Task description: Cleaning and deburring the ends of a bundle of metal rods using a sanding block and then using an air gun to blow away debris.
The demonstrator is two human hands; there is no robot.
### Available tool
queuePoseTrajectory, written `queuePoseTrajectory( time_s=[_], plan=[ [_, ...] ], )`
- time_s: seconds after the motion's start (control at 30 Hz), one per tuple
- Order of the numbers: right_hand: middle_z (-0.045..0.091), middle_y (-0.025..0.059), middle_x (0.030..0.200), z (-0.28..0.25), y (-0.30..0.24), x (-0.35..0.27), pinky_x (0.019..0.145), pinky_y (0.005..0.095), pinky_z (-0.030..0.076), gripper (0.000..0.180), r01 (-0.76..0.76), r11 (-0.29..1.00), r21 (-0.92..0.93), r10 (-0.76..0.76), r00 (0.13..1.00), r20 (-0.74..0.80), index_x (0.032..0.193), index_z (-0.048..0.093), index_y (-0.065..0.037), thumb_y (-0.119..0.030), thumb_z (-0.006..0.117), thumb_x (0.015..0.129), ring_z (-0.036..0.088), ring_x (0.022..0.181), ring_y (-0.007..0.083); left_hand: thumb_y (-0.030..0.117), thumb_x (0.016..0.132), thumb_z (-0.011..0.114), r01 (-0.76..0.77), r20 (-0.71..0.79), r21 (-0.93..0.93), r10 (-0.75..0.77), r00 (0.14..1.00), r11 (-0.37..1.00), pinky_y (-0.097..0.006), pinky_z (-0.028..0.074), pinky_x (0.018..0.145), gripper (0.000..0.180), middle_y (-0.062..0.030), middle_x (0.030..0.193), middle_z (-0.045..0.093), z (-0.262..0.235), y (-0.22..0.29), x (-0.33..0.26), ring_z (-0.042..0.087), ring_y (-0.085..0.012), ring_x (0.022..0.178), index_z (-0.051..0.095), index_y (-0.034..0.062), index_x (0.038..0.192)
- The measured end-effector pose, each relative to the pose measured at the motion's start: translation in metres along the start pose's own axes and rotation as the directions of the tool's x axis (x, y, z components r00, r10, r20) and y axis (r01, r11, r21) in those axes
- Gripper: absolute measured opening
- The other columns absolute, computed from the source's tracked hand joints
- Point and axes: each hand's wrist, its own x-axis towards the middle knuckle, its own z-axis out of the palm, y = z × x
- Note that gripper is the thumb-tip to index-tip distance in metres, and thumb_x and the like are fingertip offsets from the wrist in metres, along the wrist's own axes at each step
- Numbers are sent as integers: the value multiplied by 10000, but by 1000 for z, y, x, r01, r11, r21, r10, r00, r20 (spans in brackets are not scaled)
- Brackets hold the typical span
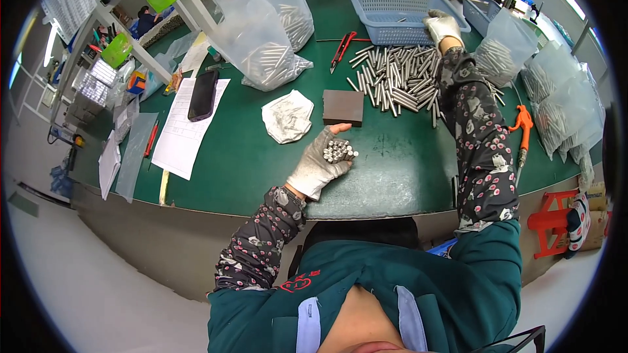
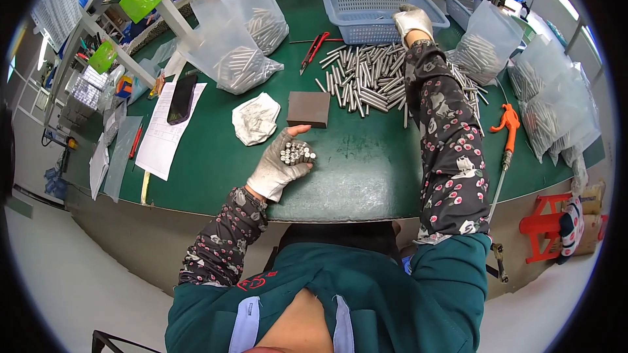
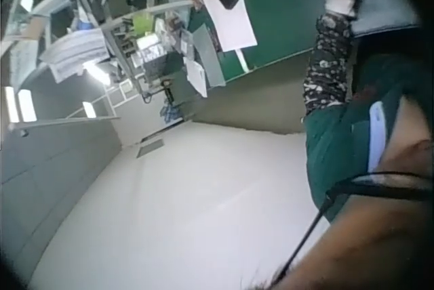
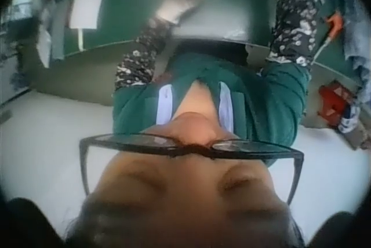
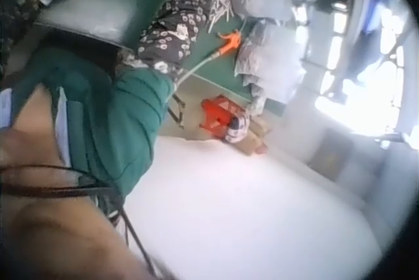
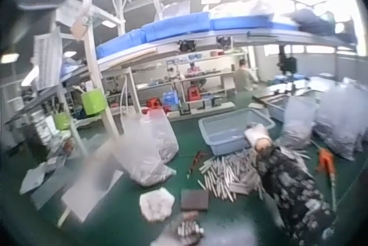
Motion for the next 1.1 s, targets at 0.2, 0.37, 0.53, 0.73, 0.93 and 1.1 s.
queuePoseTrajectory(
  time_s=[0.2, 0.37, 0.53, 0.73, 0.93, 1.1],
  plan=[
    [659, 125, 955, -20, -51, -110, 809, 322, 476, 334, 389, 921, 19, -354, 815, 459, 1029, 645, -94, -290, 559, 773, 632, 850, 264, -114, 667, 623, -22, -17, 11, 22, 1000, 1000, -193, 453, 730, 642, 24, 883, 520, -2, 2, -5, 521, -56, 787, 463, 123, 1242],
    [651, 148, 803, -44, -54, -214, 704, 349, 491, 276, 628, 772, 101, -455, 435, 777, 886, 669, -76, -299, 567, 759, 624, 738, 293, -122, 668, 632, -44, -23, 12, 44, 999, 999, -195, 456, 749, 648, 19, 891, 522, -4, 0, -2, 533, -64, 801, 457, 122, 1242],
    [637, 119, 690, -102, -27, -252, 655, 393, 493, 219, 615, 711, -341, -305, 706, 639, 791, 671, -118, -300, 550, 767, 625, 677, 289, -137, 679, 629, -35, 5, -71, 36, 999, 997, -190, 449, 749, 659, 23, 889, 522, -1, 1, -4, 530, -61, 803, 436, 102, 1262],
    [618, 164, 662, -163, 36, -271, 657, 421, 481, 385, 276, 716, -641, -42, 934, 354, 765, 674, -65, -438, 581, 759, 611, 678, 337, -121, 680, 625, -78, -5, -11, 78, 997, 997, -204, 462, 765, 617, 8, 882, 555, 4, 2, -1, 549, -83, 810, 463, 101, 1232],
    [627, 199, 734, -160, 43, -297, 698, 397, 495, 632, 180, 670, -721, 173, 906, 387, 744, 645, 5, -613, 512, 724, 626, 740, 333, -133, 669, 622, -147, -19, 91, 149, 989, 985, -193, 452, 762, 616, 22, 873, 538, -9, -10, 5, 539, -72, 796, 477, 103, 1219],
    [636, 200, 845, -138, 40, -303, 702, 380, 506, 491, 232, 633, -738, 136, 906, 401, 818, 626, 22, -449, 537, 716, 638, 783, 315, -139, 670, 616, -120, -23, 97, 123, 992, 988, -197, 453, 768, 613, 18, 889, 547, -3, -12, 5, 545, -71, 802, 484, 105, 1217]
  ],
)
